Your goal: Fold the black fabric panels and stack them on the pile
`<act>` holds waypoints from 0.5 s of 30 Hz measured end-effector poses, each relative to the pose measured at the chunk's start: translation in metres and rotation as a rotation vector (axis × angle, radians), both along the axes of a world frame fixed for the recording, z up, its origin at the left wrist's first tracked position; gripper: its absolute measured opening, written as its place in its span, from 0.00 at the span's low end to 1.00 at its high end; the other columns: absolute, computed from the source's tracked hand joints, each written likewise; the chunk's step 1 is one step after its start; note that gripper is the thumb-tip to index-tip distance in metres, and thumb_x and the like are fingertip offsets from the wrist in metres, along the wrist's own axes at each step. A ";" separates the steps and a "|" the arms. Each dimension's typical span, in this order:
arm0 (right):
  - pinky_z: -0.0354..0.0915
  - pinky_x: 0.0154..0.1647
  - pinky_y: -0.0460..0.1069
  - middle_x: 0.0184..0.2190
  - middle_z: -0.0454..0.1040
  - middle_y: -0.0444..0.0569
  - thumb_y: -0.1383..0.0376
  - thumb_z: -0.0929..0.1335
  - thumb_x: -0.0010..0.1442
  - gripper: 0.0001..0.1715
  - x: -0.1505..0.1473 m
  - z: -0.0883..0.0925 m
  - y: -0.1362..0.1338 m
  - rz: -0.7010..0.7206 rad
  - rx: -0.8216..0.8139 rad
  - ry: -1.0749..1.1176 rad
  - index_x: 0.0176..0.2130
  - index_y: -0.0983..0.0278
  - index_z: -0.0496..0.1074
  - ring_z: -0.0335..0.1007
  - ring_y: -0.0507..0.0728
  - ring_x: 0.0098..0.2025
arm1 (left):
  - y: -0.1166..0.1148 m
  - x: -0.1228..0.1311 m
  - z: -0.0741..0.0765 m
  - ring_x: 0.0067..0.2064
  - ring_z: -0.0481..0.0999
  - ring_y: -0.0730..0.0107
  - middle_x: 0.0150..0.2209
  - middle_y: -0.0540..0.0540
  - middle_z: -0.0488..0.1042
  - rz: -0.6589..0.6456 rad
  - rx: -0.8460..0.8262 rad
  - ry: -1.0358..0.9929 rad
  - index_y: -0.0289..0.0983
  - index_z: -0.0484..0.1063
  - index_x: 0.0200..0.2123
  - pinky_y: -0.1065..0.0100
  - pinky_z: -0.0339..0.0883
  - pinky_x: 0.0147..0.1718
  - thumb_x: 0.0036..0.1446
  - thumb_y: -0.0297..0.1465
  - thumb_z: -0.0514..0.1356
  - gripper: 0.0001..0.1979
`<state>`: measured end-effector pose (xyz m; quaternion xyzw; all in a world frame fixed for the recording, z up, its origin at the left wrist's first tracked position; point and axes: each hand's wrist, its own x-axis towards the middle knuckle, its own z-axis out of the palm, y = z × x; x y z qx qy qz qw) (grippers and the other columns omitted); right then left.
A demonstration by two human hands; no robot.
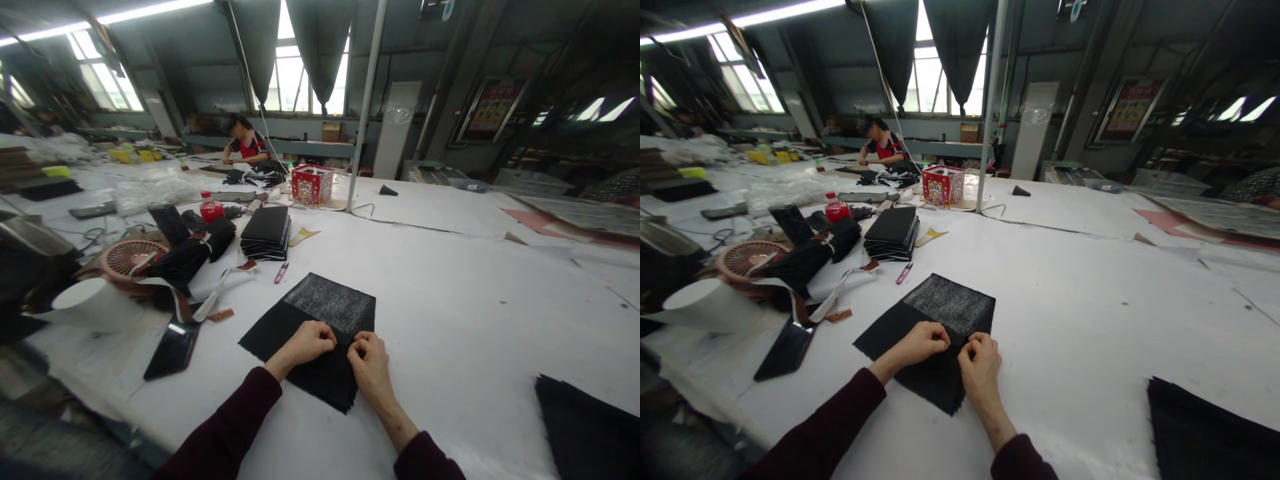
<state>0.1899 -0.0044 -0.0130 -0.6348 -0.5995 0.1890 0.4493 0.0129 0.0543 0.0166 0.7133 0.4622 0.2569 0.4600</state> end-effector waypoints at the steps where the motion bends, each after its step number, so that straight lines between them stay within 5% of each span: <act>1: 0.58 0.48 0.56 0.38 0.71 0.51 0.62 0.63 0.52 0.10 0.001 -0.001 0.000 -0.003 0.002 0.005 0.23 0.61 0.68 0.62 0.61 0.44 | 0.001 -0.001 -0.001 0.30 0.71 0.70 0.26 0.50 0.75 0.013 -0.032 -0.030 0.36 0.78 0.27 0.70 0.59 0.30 0.42 0.28 0.59 0.08; 8: 0.59 0.48 0.55 0.40 0.71 0.52 0.62 0.63 0.51 0.10 0.005 -0.002 -0.002 0.004 0.003 0.043 0.21 0.61 0.67 0.63 0.62 0.45 | 0.009 -0.009 -0.001 0.26 0.68 0.74 0.23 0.50 0.70 0.088 -0.301 -0.306 0.34 0.72 0.28 0.70 0.63 0.30 0.44 0.31 0.57 0.08; 15: 0.61 0.46 0.54 0.40 0.71 0.52 0.61 0.63 0.55 0.11 0.004 0.009 -0.006 -0.026 0.029 0.098 0.24 0.61 0.67 0.65 0.61 0.44 | 0.011 -0.014 0.002 0.25 0.66 0.77 0.22 0.53 0.67 0.093 -0.377 -0.424 0.34 0.69 0.26 0.72 0.59 0.28 0.43 0.30 0.56 0.06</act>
